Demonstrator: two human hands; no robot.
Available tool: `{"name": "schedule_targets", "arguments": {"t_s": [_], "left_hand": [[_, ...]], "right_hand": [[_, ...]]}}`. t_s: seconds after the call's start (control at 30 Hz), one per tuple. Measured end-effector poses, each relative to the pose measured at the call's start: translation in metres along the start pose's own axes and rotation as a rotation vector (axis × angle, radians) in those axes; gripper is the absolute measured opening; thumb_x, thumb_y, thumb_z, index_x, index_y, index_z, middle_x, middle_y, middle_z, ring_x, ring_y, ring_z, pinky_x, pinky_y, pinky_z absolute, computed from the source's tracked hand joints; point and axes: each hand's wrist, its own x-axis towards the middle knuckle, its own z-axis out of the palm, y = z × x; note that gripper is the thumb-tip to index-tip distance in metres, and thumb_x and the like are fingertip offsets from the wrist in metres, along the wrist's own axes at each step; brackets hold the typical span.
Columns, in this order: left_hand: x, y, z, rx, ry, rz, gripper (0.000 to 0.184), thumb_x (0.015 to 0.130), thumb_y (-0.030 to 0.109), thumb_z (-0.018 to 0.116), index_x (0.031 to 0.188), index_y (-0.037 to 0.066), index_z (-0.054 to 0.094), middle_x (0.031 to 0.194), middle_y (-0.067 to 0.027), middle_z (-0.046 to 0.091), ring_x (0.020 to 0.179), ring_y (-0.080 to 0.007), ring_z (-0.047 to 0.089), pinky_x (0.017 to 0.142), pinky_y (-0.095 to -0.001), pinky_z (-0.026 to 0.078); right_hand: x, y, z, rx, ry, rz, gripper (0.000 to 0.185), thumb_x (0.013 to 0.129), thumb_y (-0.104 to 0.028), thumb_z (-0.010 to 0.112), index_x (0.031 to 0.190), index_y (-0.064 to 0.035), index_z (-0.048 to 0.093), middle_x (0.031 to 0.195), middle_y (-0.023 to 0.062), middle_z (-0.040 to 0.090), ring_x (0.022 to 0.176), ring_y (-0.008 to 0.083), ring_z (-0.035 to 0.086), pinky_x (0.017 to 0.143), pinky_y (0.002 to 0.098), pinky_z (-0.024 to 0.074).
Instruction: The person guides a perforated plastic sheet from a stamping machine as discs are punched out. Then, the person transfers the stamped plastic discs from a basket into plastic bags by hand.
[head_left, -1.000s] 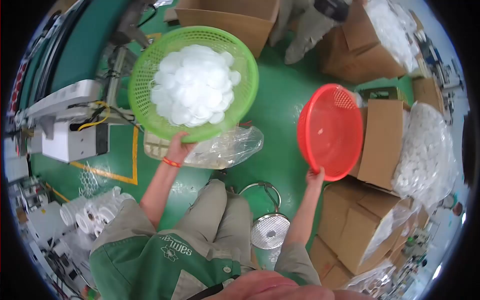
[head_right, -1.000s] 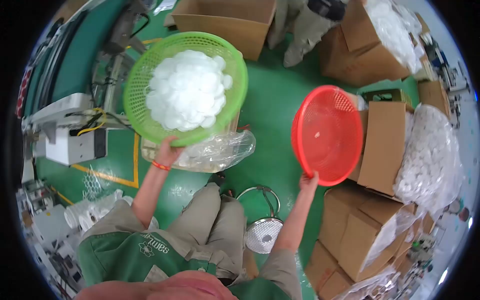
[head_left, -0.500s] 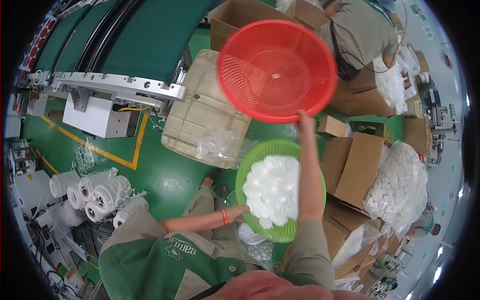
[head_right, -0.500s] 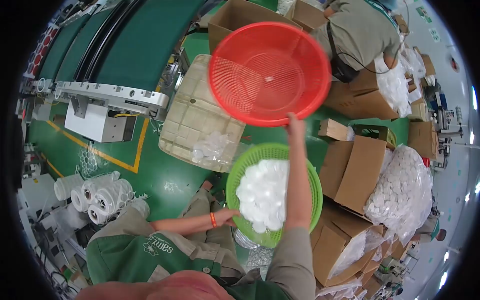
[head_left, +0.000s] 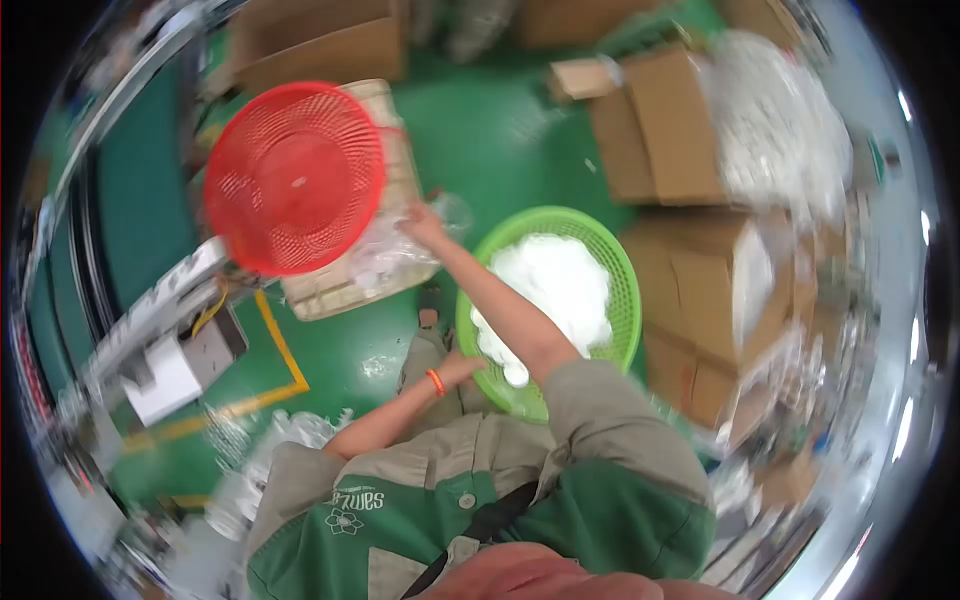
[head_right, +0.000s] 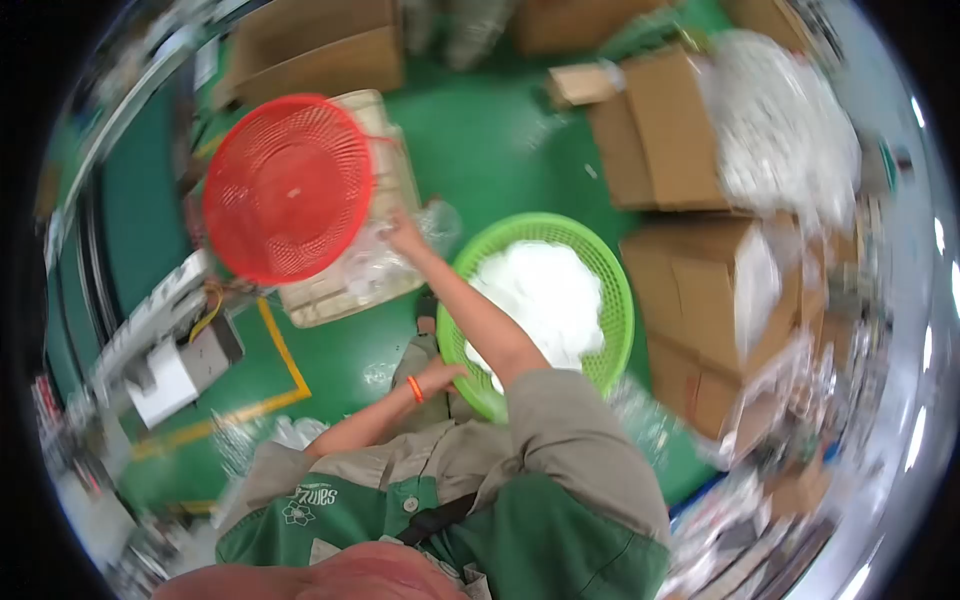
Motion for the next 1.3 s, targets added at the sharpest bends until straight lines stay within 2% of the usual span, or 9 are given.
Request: {"name": "schedule_targets", "arguments": {"t_s": [0.13, 0.2, 0.3, 0.5, 0.57, 0.77, 0.9, 0.97, 1.3], "left_hand": [[0.055, -0.003, 0.019, 0.121, -0.055, -0.222, 0.042, 0.074, 0.023, 0.056, 0.111, 0.004, 0.047, 0.097, -0.0067, 0.056, 0.085, -0.0172, 0.058, 0.065, -0.0315, 0.052], [0.060, 0.000, 0.019, 0.219, -0.103, -0.265, 0.046, 0.077, 0.027, 0.055, 0.117, 0.007, 0.043, 0.107, -0.0066, 0.053, 0.093, -0.0173, 0.055, 0.069, -0.0339, 0.052], [0.103, -0.012, 0.043, 0.183, -0.200, -0.230, 0.055, 0.082, 0.042, 0.044, 0.129, 0.021, 0.024, 0.132, -0.0003, 0.025, 0.116, -0.0162, 0.037, 0.080, -0.0414, 0.047], [0.133, -0.073, 0.066, 0.419, -0.285, -0.530, 0.046, 0.079, 0.024, 0.053, 0.120, 0.009, 0.037, 0.115, -0.0078, 0.048, 0.102, -0.0237, 0.051, 0.080, -0.0429, 0.046], [0.143, -0.085, 0.057, 0.422, 0.132, -0.439, 0.043, 0.074, 0.010, 0.057, 0.114, 0.004, 0.042, 0.105, -0.0120, 0.054, 0.095, -0.0287, 0.055, 0.080, -0.0434, 0.046], [0.132, -0.076, 0.066, 0.573, 0.350, -0.399, 0.033, 0.077, 0.009, 0.054, 0.108, 0.003, 0.045, 0.106, -0.0154, 0.052, 0.096, -0.0298, 0.053, 0.083, -0.0435, 0.044], [0.136, -0.036, 0.076, 0.577, 0.390, -0.405, 0.031, 0.076, 0.009, 0.052, 0.105, 0.002, 0.044, 0.104, -0.0154, 0.052, 0.097, -0.0289, 0.052, 0.084, -0.0444, 0.043], [0.148, -0.018, 0.079, 0.539, 0.125, -0.559, 0.029, 0.076, 0.009, 0.053, 0.103, 0.003, 0.044, 0.103, -0.0150, 0.051, 0.093, -0.0284, 0.052, 0.083, -0.0434, 0.043], [0.154, 0.029, 0.097, 0.676, 0.093, -0.550, 0.029, 0.075, 0.010, 0.052, 0.102, 0.005, 0.046, 0.104, -0.0136, 0.051, 0.091, -0.0277, 0.054, 0.081, -0.0405, 0.046]], "right_hand": [[-0.109, 0.018, -0.094, 0.535, -0.239, -0.034, 0.035, 0.076, -0.007, 0.057, 0.109, 0.0004, 0.051, 0.084, 0.0075, 0.061, 0.074, 0.0119, 0.058, 0.067, 0.0245, 0.0458], [-0.169, 0.019, -0.116, 0.617, -0.219, -0.065, 0.032, 0.082, -0.012, 0.054, 0.112, -0.0023, 0.051, 0.090, 0.0056, 0.061, 0.078, 0.0104, 0.056, 0.070, 0.0232, 0.0448], [-0.232, 0.079, -0.157, 0.688, 0.020, -0.070, 0.027, 0.083, -0.011, 0.052, 0.108, -0.0009, 0.052, 0.089, 0.0057, 0.060, 0.078, 0.0107, 0.056, 0.072, 0.0248, 0.0451], [-0.430, 0.157, -0.175, 0.942, 0.660, 0.135, 0.025, 0.082, -0.009, 0.052, 0.106, -0.0008, 0.053, 0.087, 0.0049, 0.059, 0.079, 0.0105, 0.056, 0.071, 0.0239, 0.0456], [-0.483, 0.180, -0.139, 0.920, 0.993, 0.252, 0.024, 0.080, -0.008, 0.053, 0.103, -0.0008, 0.055, 0.083, 0.0049, 0.061, 0.075, 0.0094, 0.057, 0.068, 0.0222, 0.0460], [-0.672, 0.189, -0.070, 0.770, 1.505, 0.449, 0.021, 0.078, -0.009, 0.054, 0.097, -0.0020, 0.058, 0.079, 0.0058, 0.062, 0.069, 0.0112, 0.058, 0.060, 0.0224, 0.0461], [-0.677, 0.206, -0.039, 0.741, 1.340, 0.749, 0.027, 0.077, -0.011, 0.056, 0.103, -0.0014, 0.057, 0.076, 0.0072, 0.061, 0.067, 0.0117, 0.057, 0.061, 0.0237, 0.0456], [-0.659, 0.205, -0.034, 0.658, 1.307, 0.687, 0.028, 0.076, -0.015, 0.057, 0.102, -0.0046, 0.058, 0.076, 0.0065, 0.061, 0.065, 0.0111, 0.057, 0.061, 0.0252, 0.0457], [-0.564, 0.185, -0.090, 0.327, 0.899, 0.528, 0.029, 0.075, -0.020, 0.054, 0.101, -0.0079, 0.058, 0.084, 0.0098, 0.062, 0.074, 0.0218, 0.060, 0.069, 0.0314, 0.0473]]}}
